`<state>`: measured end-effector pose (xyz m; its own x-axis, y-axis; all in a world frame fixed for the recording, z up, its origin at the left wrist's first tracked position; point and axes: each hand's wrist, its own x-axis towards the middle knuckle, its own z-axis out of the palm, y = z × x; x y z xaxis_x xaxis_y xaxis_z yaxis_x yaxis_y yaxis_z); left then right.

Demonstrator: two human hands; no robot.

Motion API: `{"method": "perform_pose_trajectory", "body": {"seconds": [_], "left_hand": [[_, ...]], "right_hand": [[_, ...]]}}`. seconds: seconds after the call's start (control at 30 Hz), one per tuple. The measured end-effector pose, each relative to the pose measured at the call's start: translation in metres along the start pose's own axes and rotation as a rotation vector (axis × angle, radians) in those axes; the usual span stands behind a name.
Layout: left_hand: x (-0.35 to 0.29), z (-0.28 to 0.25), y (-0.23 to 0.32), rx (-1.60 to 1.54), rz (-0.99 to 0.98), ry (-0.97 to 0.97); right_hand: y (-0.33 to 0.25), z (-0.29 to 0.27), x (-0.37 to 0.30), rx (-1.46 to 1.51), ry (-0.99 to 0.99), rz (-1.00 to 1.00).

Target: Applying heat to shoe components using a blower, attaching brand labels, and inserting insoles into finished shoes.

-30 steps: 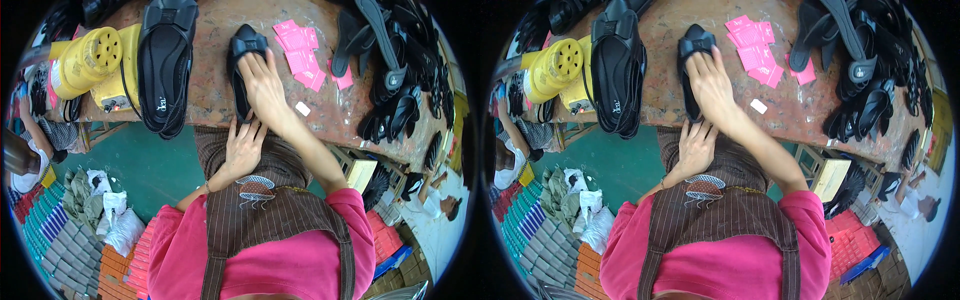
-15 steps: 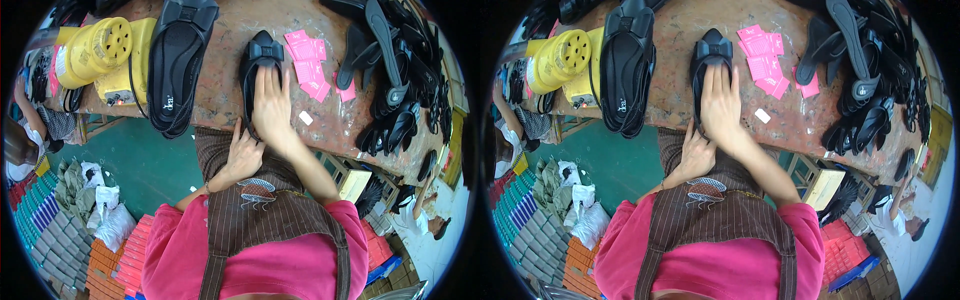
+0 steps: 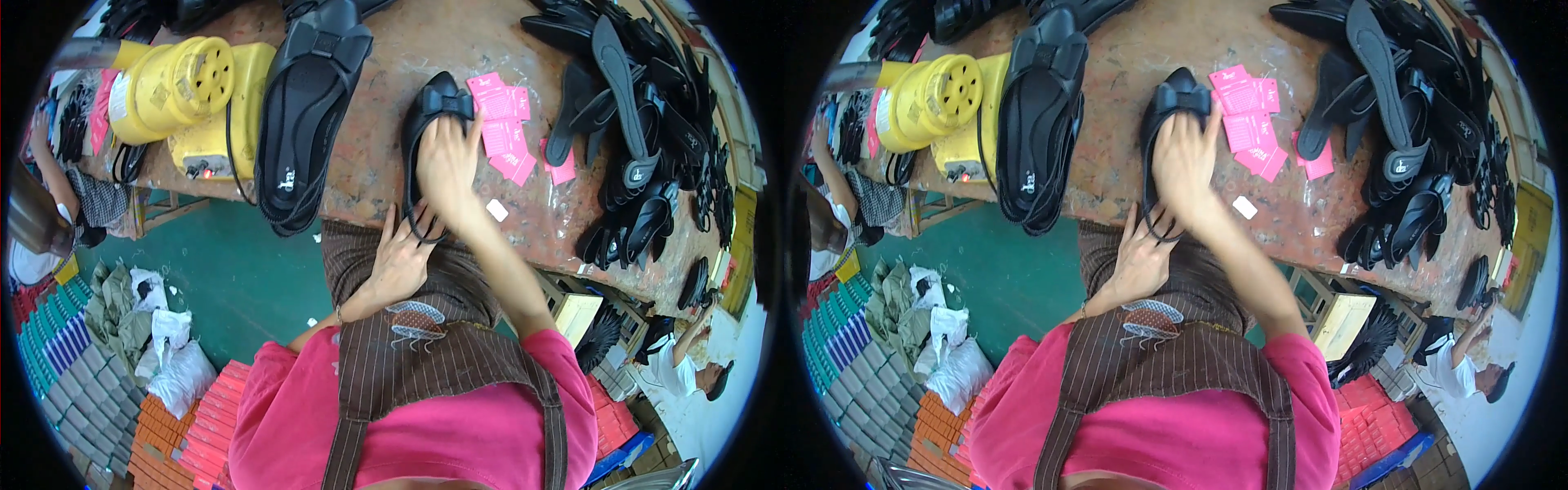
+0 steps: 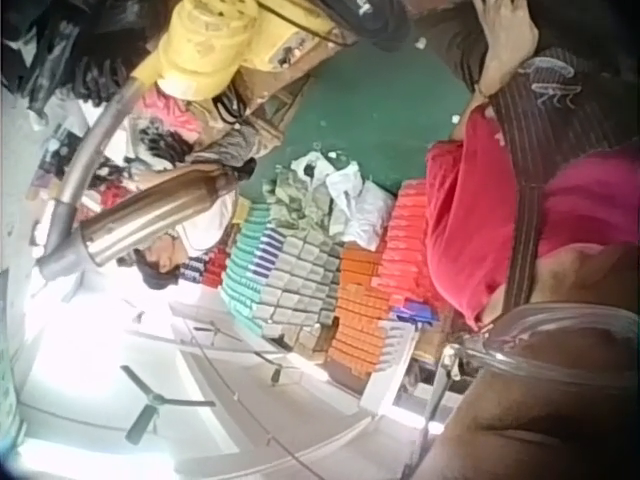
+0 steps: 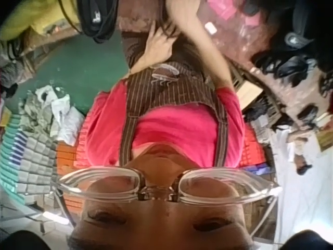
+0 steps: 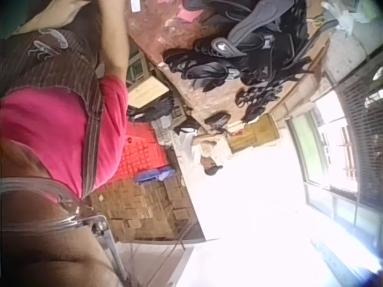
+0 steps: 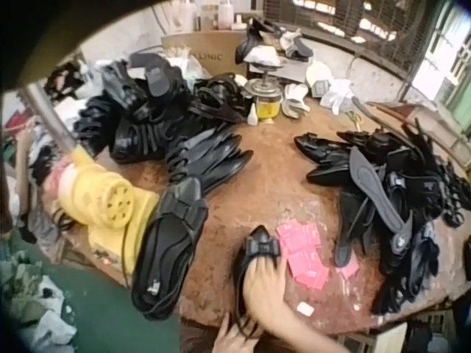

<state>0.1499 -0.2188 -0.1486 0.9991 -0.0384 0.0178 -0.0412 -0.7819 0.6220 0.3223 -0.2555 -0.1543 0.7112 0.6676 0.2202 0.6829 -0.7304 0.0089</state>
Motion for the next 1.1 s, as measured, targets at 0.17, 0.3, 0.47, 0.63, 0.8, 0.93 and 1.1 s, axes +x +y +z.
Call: {"method": "perform_pose_trajectory", "body": {"seconds": [0.17, 0.3, 0.47, 0.63, 0.8, 0.93, 1.1], "left_hand": [[0.007, -0.010, 0.004, -0.034, -0.012, 0.005], [-0.014, -0.054, -0.010, -0.378, 0.085, 0.145], [-0.034, -0.124, -0.051, -0.231, -0.502, 1.028], [-0.046, -0.129, -0.098, -0.878, -0.992, 0.791], [-0.030, -0.116, -0.088, -0.859, -0.907, 0.775], [-0.034, -0.103, -0.101, -0.843, -0.867, 0.742], [-0.037, -0.100, -0.126, -0.904, -0.787, 0.597]], "right_hand": [[0.013, -0.006, 0.012, 0.117, -0.238, -0.076], [0.030, -0.048, -0.036, 0.525, -0.143, -0.017], [0.018, -0.066, -0.049, 0.821, -0.411, 0.728], [0.015, -0.081, -0.018, 1.595, -0.124, 0.601], [-0.030, -0.106, 0.058, 1.532, 0.440, 0.330], [-0.081, -0.071, 0.041, 1.163, 0.011, 0.300], [-0.086, -0.088, 0.015, 1.107, 0.091, 0.326]]}}
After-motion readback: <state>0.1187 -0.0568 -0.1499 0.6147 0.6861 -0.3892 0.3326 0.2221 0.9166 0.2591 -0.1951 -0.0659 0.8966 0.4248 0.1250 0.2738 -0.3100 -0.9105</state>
